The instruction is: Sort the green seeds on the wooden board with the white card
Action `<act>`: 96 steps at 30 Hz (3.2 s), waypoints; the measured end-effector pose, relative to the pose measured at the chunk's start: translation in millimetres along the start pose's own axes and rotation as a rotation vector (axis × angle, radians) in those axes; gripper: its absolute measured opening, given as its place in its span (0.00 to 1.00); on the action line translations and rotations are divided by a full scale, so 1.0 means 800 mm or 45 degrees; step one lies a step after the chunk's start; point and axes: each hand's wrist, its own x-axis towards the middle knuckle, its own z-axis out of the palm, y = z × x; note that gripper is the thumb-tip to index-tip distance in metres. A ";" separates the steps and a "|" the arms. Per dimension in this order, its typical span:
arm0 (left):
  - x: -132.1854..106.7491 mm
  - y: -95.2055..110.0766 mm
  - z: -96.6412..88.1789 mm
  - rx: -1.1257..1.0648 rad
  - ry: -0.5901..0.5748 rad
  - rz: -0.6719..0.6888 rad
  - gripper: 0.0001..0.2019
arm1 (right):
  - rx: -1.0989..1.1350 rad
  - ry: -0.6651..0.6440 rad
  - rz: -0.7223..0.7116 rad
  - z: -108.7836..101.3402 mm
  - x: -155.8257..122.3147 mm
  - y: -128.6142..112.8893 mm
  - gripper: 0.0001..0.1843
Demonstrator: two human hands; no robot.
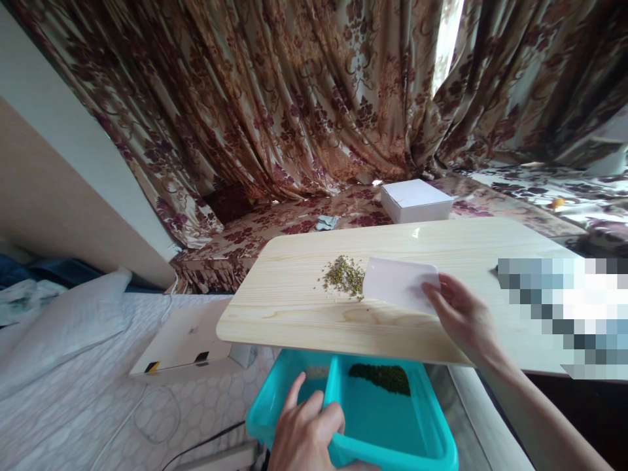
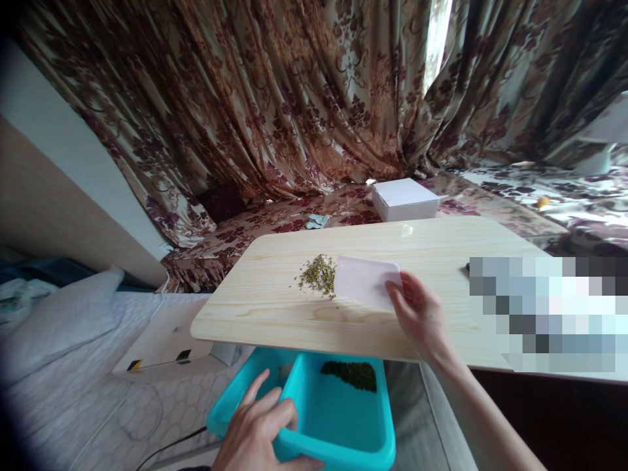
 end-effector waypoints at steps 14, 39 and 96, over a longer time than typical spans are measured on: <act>0.002 -0.001 -0.002 0.095 0.044 0.052 0.21 | 0.022 -0.017 -0.004 -0.004 -0.002 -0.004 0.16; 0.003 -0.005 0.005 0.186 0.091 0.073 0.06 | 0.194 -0.112 0.271 -0.015 -0.024 -0.026 0.20; 0.003 -0.001 -0.005 0.024 0.082 0.044 0.21 | -0.065 0.121 0.093 -0.027 -0.023 -0.030 0.14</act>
